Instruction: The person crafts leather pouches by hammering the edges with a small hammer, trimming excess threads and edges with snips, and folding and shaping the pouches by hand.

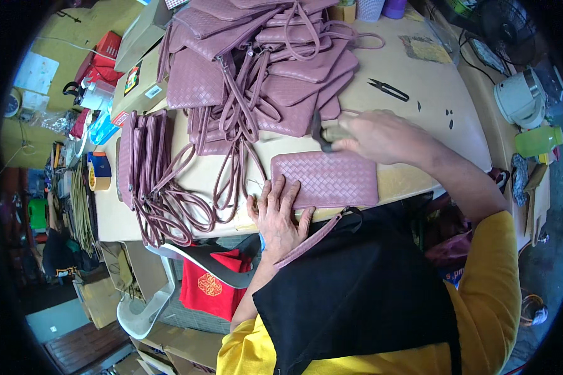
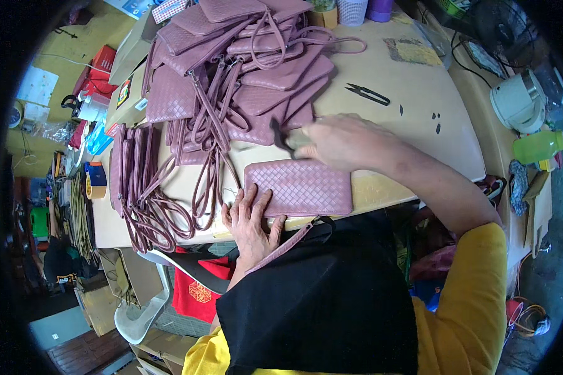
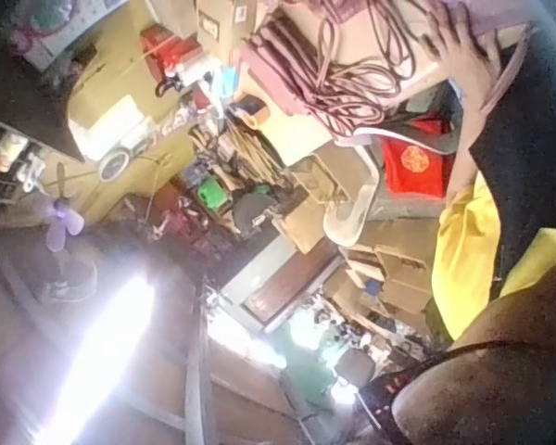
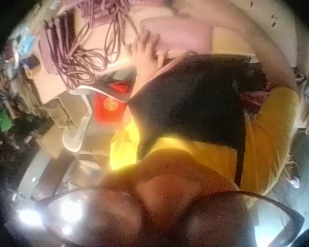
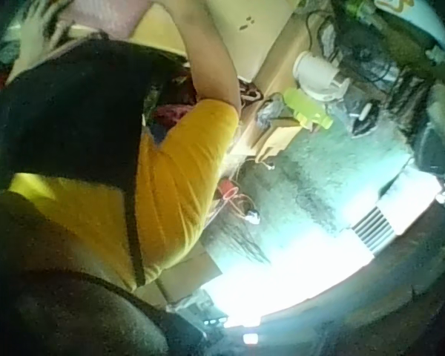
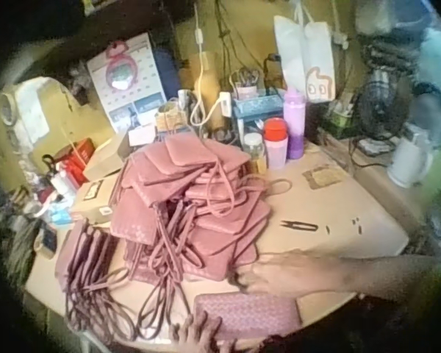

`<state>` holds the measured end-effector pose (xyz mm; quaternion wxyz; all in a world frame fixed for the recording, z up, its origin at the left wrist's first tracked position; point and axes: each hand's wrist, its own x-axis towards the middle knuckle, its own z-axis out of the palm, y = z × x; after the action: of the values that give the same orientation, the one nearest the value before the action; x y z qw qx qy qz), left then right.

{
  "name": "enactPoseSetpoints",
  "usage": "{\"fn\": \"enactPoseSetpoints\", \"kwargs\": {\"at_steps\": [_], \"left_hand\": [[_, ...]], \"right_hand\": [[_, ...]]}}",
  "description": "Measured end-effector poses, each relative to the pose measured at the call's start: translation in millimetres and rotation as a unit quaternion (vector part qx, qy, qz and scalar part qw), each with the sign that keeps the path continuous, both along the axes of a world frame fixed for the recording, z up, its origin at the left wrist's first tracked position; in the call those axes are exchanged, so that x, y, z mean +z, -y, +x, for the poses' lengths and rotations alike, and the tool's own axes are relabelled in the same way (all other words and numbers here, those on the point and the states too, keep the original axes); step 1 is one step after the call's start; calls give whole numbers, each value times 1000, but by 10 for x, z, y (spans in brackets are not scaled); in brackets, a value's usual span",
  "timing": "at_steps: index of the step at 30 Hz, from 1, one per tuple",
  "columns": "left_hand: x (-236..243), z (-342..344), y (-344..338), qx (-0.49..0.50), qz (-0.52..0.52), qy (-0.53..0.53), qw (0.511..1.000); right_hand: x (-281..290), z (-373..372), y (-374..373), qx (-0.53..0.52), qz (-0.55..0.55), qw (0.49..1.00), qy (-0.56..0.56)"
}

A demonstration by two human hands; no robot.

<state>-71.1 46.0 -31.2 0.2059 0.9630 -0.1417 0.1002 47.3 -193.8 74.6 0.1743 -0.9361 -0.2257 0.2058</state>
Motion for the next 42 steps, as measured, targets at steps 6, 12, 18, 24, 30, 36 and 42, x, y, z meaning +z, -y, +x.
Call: {"fn": "enactPoseSetpoints", "kwargs": {"at_steps": [6, 12, 18, 24, 30, 36, 42], "left_hand": [[-10, 5, 19, -2, 11, -2, 1000], [17, 8, 21, -5, 17, -1, 1000], [41, 21, -3, -15, 16, -5, 1000], [203, 96, -89, -61, 13, -46, 997], [199, 318, -262, -168, 6, 19, 986], [268, 339, -420, -9, -255, -34, 966], [-149, 120, -786, 57, -624, -314, 714]], "right_hand": [[-190, -149, 263, -84, -13, 996, -26], [-190, -479, 535, -250, 25, 968, 22], [-165, -669, 761, -287, 101, 952, 29], [-198, -759, 790, -203, -4, 978, 45], [-704, -823, 871, -223, 41, 968, 108], [-235, -746, 823, -352, 304, 880, -97], [-229, -769, 735, -324, 335, 883, -51]]}}
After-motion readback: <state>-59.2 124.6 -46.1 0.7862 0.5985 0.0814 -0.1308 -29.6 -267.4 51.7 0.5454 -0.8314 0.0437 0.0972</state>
